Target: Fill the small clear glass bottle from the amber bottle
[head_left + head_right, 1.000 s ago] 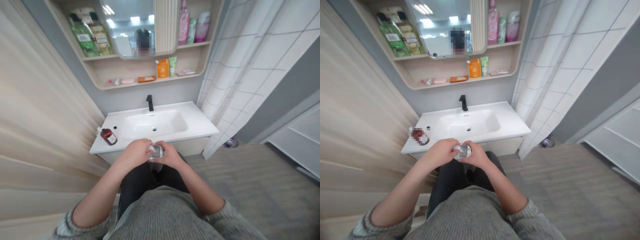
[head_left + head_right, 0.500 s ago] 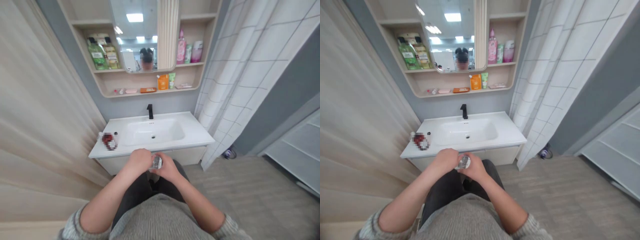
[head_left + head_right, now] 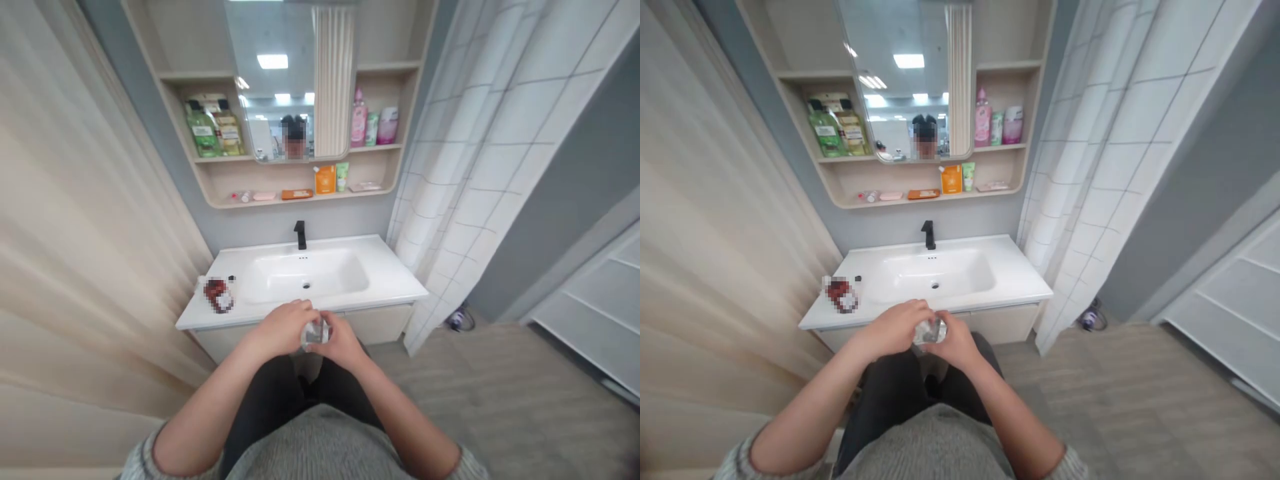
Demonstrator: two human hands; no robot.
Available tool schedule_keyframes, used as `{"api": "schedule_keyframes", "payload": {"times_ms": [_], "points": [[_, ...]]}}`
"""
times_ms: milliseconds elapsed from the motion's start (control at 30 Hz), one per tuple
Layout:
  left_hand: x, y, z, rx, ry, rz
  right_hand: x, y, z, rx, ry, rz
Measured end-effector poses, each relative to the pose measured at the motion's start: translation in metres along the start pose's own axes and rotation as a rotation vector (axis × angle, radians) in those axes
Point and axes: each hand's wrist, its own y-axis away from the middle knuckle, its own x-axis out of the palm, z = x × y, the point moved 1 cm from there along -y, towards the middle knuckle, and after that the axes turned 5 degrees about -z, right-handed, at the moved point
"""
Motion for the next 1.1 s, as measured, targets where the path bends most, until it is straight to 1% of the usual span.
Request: {"api": "schedule_keyframes", "payload": {"times_ms": [33,67,133,200,233,267,333,400,433,567,633,700,733,800,867,900,933,1000,1033,1100], "points": [[-0.002,0.0,0.001,0.026,0.015,-0.019,0.001,-0.002,0.0,-0.006,-0.022,0.003],[-0.004,0.001,0.002,0.024,0.024,-0.035,0.002,-0.004,0.0,-0.012,-0.042,0.006],[-0.007,0.0,0.004,-0.045,0.009,-0.041,0.003,-0.007,0.001,-0.018,-0.063,0.008],[-0.01,-0.001,0.006,-0.132,-0.038,-0.002,0.003,-0.01,0.003,-0.01,-0.055,0.013],[-0.01,-0.001,0.007,-0.153,-0.057,0.013,0.004,-0.012,0.004,0.001,-0.051,0.016],[-0.01,0.0,0.009,-0.14,-0.062,0.015,0.004,-0.013,0.004,0.011,-0.05,0.018],[-0.01,0.003,0.012,-0.039,-0.028,-0.012,0.004,-0.016,0.003,0.019,-0.055,0.02],[-0.009,0.007,0.015,0.044,0.015,-0.078,0.004,-0.018,0.0,0.018,-0.061,0.019],[-0.008,0.01,0.017,0.05,0.02,-0.11,0.005,-0.019,-0.002,0.02,-0.064,0.02],[0.002,0.01,0.024,-0.068,-0.01,-0.203,0.009,-0.022,-0.008,0.045,-0.066,0.035],[0.01,0.006,0.03,-0.121,-0.023,-0.218,0.011,-0.024,-0.01,0.047,-0.066,0.039],[0.018,0.003,0.037,-0.129,-0.003,-0.203,0.013,-0.027,-0.012,0.036,-0.085,0.056],[0.022,0.002,0.041,-0.104,0.034,-0.19,0.013,-0.029,-0.013,0.03,-0.101,0.068],[0.025,0.002,0.048,0.003,0.149,-0.163,0.013,-0.033,-0.015,0.038,-0.146,0.089],[0.025,0.005,0.053,0.101,0.248,-0.181,0.012,-0.038,-0.017,0.066,-0.193,0.109],[0.024,0.006,0.055,0.12,0.271,-0.206,0.013,-0.041,-0.018,0.075,-0.209,0.117],[0.023,0.007,0.056,0.112,0.272,-0.238,0.013,-0.043,-0.018,0.076,-0.219,0.125],[0.022,0.006,0.06,0.028,0.231,-0.298,0.014,-0.047,-0.016,0.06,-0.212,0.133],[0.023,0.005,0.061,-0.031,0.201,-0.303,0.015,-0.048,-0.015,0.054,-0.199,0.126],[0.027,0.002,0.065,-0.146,0.154,-0.262,0.016,-0.049,-0.01,0.056,-0.176,0.099]]}}
